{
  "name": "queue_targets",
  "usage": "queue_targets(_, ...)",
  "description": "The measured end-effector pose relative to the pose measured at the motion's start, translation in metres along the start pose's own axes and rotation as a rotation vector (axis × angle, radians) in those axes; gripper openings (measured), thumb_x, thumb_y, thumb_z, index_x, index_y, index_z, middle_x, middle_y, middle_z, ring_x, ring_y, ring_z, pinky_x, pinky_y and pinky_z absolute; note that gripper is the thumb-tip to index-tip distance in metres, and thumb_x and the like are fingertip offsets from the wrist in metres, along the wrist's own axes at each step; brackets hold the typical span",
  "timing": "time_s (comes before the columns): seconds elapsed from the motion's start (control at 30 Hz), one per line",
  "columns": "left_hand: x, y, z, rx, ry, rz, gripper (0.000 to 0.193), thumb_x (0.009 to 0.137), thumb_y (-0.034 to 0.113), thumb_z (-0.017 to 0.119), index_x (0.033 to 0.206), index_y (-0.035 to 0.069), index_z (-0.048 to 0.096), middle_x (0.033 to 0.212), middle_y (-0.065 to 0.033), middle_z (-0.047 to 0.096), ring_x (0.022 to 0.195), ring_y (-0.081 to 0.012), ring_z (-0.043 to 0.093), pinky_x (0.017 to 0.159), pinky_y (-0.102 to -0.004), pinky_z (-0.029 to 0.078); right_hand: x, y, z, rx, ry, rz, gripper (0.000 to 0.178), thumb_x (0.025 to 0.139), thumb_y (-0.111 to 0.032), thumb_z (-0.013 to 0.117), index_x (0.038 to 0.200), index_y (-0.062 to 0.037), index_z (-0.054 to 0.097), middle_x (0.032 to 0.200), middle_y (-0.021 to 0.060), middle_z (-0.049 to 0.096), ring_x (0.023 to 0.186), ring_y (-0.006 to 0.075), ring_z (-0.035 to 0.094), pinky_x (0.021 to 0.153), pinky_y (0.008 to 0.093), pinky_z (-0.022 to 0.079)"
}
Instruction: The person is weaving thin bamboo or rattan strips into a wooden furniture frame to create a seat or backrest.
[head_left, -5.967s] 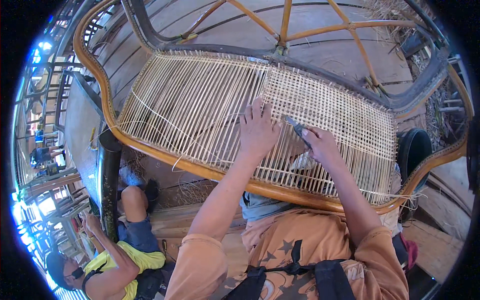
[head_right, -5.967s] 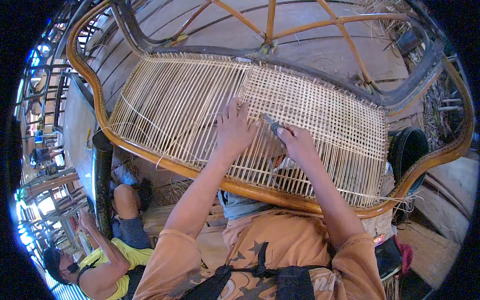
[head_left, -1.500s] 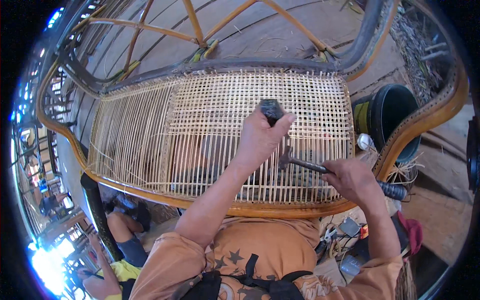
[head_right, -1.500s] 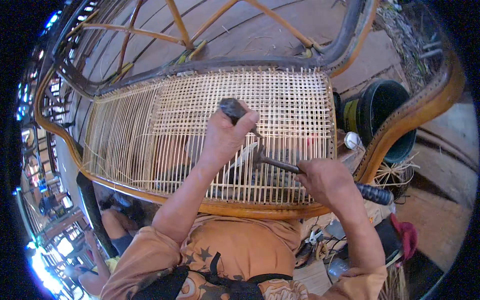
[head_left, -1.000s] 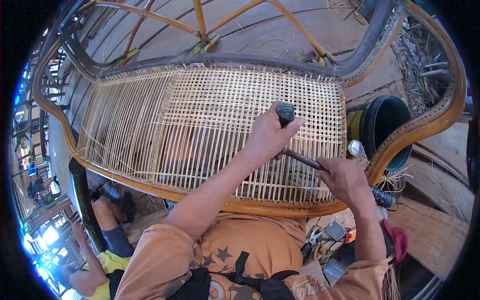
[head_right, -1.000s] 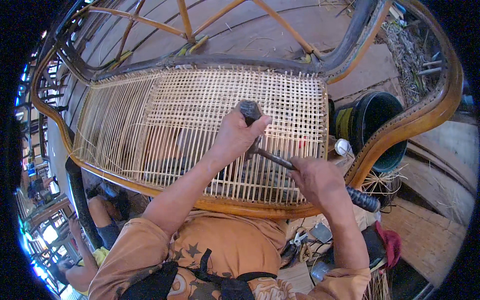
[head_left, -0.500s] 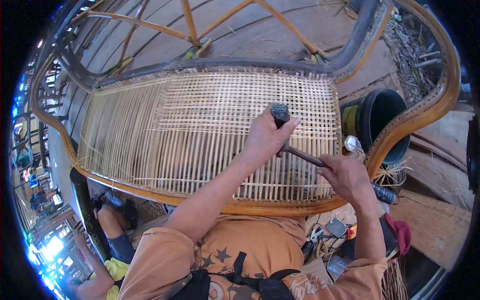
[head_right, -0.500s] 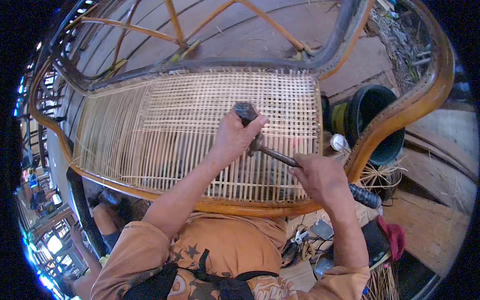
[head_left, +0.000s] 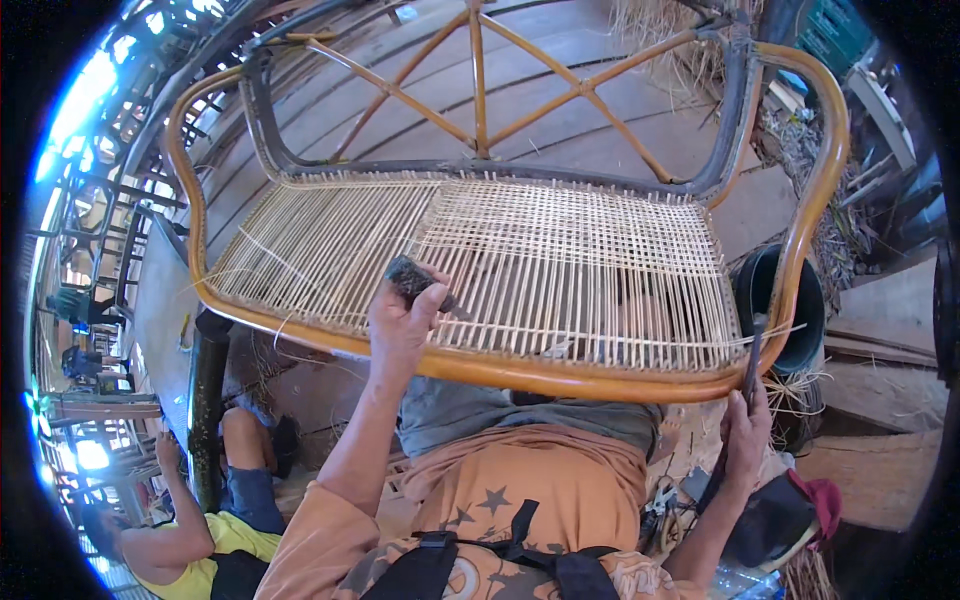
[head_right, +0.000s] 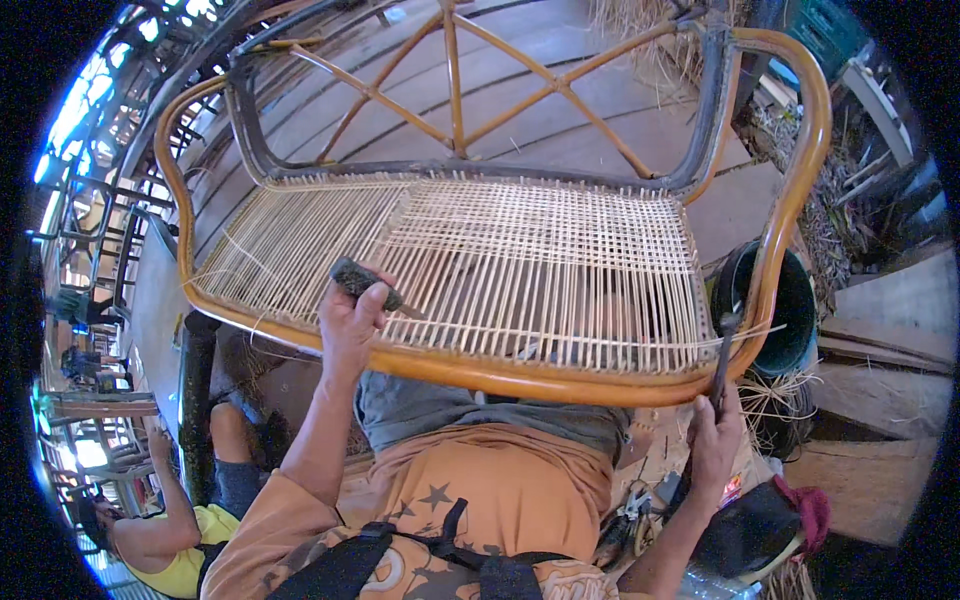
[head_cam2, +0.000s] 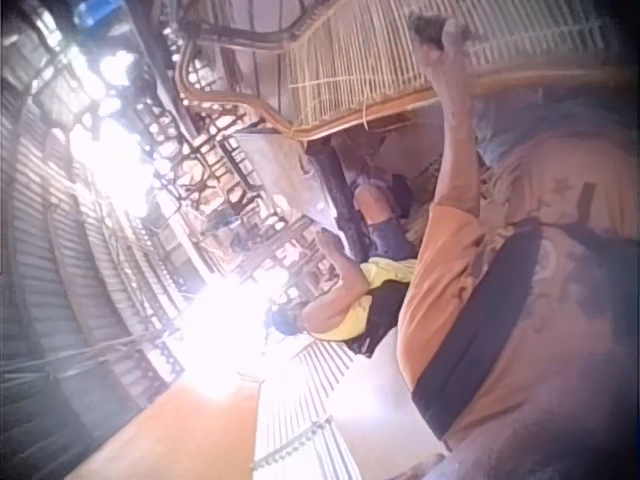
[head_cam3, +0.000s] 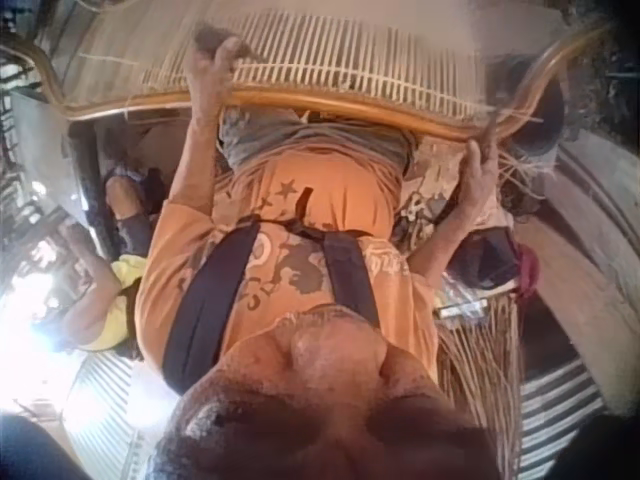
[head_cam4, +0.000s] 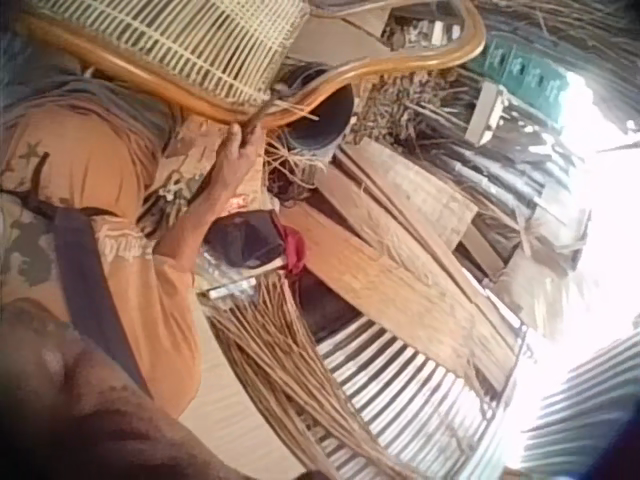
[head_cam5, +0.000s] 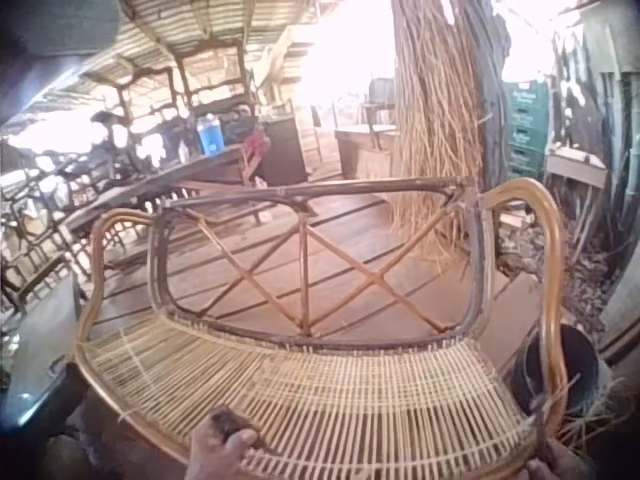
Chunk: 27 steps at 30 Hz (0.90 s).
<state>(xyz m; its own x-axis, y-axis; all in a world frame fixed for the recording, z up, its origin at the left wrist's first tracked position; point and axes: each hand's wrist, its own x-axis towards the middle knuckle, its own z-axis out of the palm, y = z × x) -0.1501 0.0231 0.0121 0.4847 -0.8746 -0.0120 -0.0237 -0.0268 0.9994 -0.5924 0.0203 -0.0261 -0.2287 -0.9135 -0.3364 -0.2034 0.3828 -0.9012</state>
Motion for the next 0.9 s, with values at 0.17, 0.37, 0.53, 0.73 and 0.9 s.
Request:
queue_targets(0.17, 0.006, -0.007, -0.005, -0.158, -0.017, -0.013, 0.02, 0.092, 0.017, 0.068, 0.106, 0.006, 0.06, 0.081, 0.002, 0.06, 0.061, -0.002, 0.051, 0.051, -0.0167, 0.042, 0.021, 0.03, 0.014, -0.08, 0.125, -0.28, 0.023, 0.094, -0.01, 0.058, 0.115, -0.0012, 0.059, 0.073, -0.0049, 0.047, 0.056, 0.0044, 0.042, 0.048, 0.0219, 0.034)
queue_targets(0.37, 0.009, -0.011, 0.003, -0.092, -0.079, -0.017, 0.016, 0.091, 0.018, 0.066, 0.101, 0.006, 0.061, 0.074, 0.0025, 0.056, 0.056, -0.0034, 0.049, 0.049, -0.0185, 0.04, 0.04, 0.054, 0.018, -0.106, 0.225, -0.422, 0.034, 0.095, -0.011, 0.057, 0.127, -0.0007, 0.056, 0.09, -0.0006, 0.055, 0.073, 0.0081, 0.047, 0.066, 0.0226, 0.042)
queue_targets(0.53, 0.036, -0.022, 0.027, 0.03, -0.179, -0.058, 0.014, 0.087, 0.017, 0.07, 0.091, 0.008, 0.059, 0.071, 0.0043, 0.054, 0.06, -0.0029, 0.048, 0.052, -0.0211, 0.039, 0.055, 0.037, 0.002, -0.227, 0.091, -0.291, 0.035, 0.094, -0.013, 0.058, 0.127, 0.0, 0.057, 0.095, 0.001, 0.06, 0.08, 0.0111, 0.052, 0.072, 0.0264, 0.045)
queue_targets(0.73, 0.072, -0.039, 0.087, 0.064, -0.355, -0.077, 0.018, 0.083, 0.017, 0.074, 0.091, 0.007, 0.061, 0.072, 0.0035, 0.057, 0.065, -0.0053, 0.051, 0.061, -0.023, 0.043, 0.054, -0.037, -0.02, -0.721, -0.246, -0.186, 0.025, 0.09, -0.019, 0.062, 0.107, 0.0002, 0.062, 0.079, 0.0117, 0.061, 0.072, 0.0204, 0.058, 0.071, 0.0335, 0.047)
queue_targets(0.9, 0.101, -0.05, 0.137, 0.091, -0.471, -0.144, 0.025, 0.083, 0.02, 0.076, 0.096, 0.006, 0.059, 0.078, 0.0006, 0.06, 0.071, -0.0079, 0.055, 0.068, -0.0262, 0.048, 0.084, -0.089, 0.018, -0.83, -0.575, -0.208, 0.022, 0.087, -0.018, 0.065, 0.099, -0.0002, 0.062, 0.081, 0.0194, 0.06, 0.075, 0.0355, 0.06, 0.07, 0.0397, 0.047)
